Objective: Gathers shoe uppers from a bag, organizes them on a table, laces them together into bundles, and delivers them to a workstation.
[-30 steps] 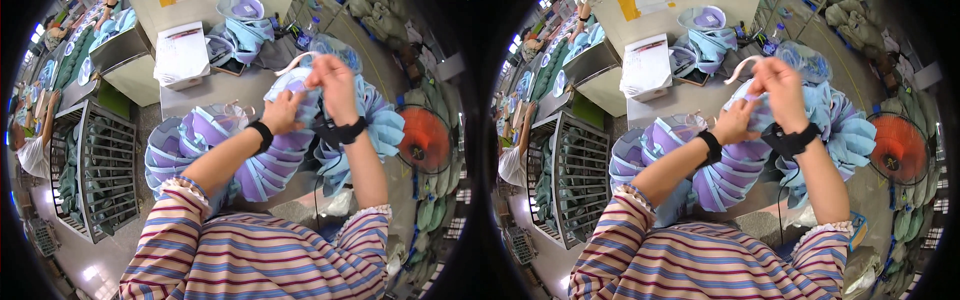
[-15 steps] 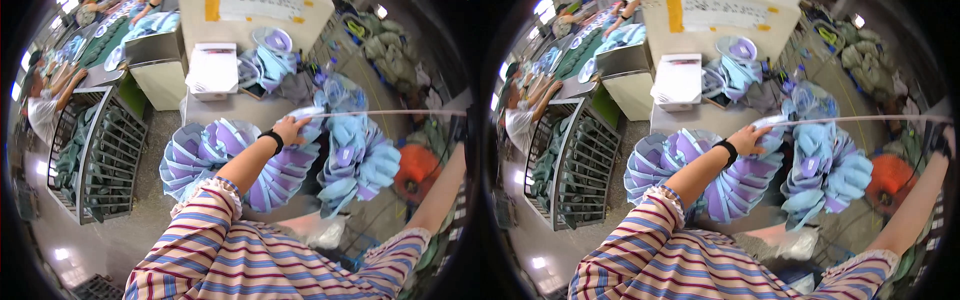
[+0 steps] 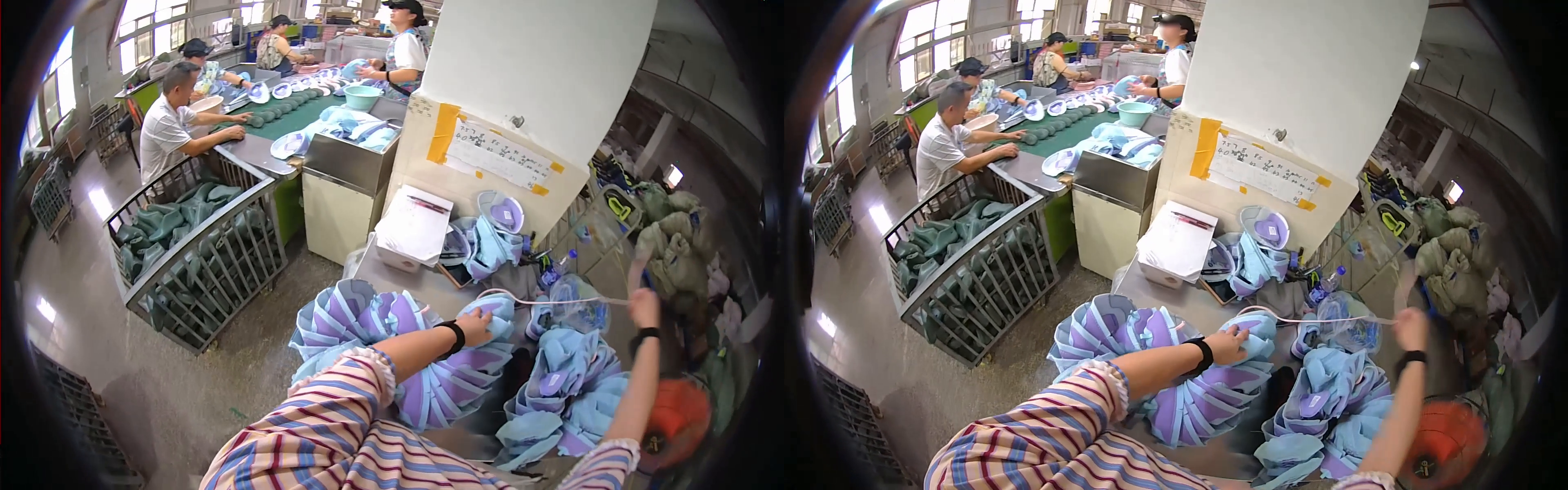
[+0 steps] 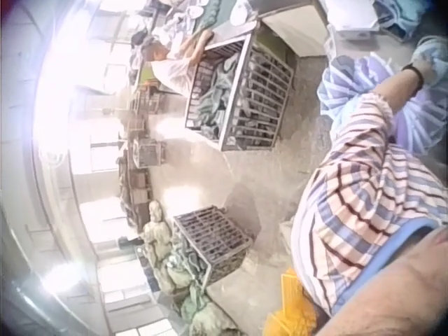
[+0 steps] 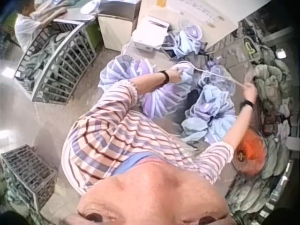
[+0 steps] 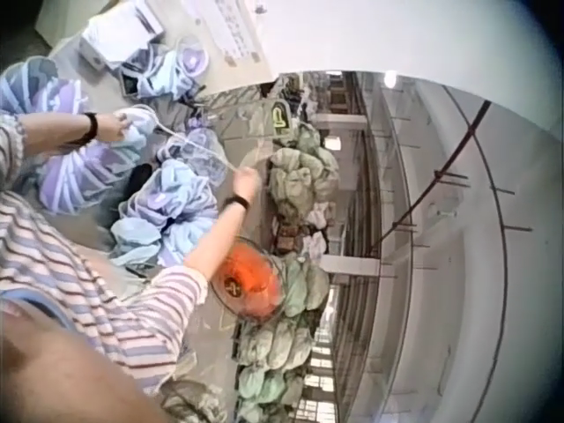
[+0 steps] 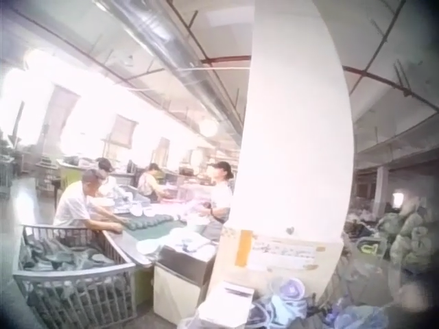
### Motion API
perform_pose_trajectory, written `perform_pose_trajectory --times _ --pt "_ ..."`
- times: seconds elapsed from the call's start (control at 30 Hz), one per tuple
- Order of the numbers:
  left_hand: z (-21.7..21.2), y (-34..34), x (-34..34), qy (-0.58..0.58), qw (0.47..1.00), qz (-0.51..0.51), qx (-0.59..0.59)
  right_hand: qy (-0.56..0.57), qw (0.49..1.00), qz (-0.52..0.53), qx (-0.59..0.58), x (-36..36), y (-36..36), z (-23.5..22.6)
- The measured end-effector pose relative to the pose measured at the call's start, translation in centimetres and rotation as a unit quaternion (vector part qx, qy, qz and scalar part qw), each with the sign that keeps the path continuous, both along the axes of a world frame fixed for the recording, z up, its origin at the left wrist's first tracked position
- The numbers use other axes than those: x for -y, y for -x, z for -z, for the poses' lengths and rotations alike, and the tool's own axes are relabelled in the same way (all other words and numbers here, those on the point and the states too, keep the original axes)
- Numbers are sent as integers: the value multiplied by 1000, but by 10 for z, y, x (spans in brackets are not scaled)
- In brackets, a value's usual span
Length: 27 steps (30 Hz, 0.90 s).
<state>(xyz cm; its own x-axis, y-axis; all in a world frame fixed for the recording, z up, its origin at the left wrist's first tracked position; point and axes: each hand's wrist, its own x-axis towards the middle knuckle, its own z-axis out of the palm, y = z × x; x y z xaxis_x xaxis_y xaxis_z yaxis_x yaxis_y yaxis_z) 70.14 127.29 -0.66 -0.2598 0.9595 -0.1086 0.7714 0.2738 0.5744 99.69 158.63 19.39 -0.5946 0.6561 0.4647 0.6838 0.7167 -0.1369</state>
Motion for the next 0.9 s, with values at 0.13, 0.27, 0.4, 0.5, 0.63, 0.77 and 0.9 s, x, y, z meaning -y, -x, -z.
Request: perform_pose_trajectory --times 0.13,0.27,0.4,0.5,0.63,0.77,0.9 --pt "-42 5 67 -8 997 74 21 83 957 -62 270 43 79 120" --pt "-48 27 143 -37 985 165 23 203 908 -60 362 63 109 139" --pt "-83 10 251 7 969 216 -120 244 940 -181 155 74 106 104" --pt "-74 -7 323 51 971 138 -187 334 904 -257 69 246 158 60" --pt "-24 -17 345 -7 984 -79 -161 635 710 -304 26 406 165 123" --pt "15 -22 329 -132 966 -205 -88 524 838 -133 78 468 171 261" --pt "36 12 336 -117 936 -291 -160 325 933 -81 134 484 183 265"
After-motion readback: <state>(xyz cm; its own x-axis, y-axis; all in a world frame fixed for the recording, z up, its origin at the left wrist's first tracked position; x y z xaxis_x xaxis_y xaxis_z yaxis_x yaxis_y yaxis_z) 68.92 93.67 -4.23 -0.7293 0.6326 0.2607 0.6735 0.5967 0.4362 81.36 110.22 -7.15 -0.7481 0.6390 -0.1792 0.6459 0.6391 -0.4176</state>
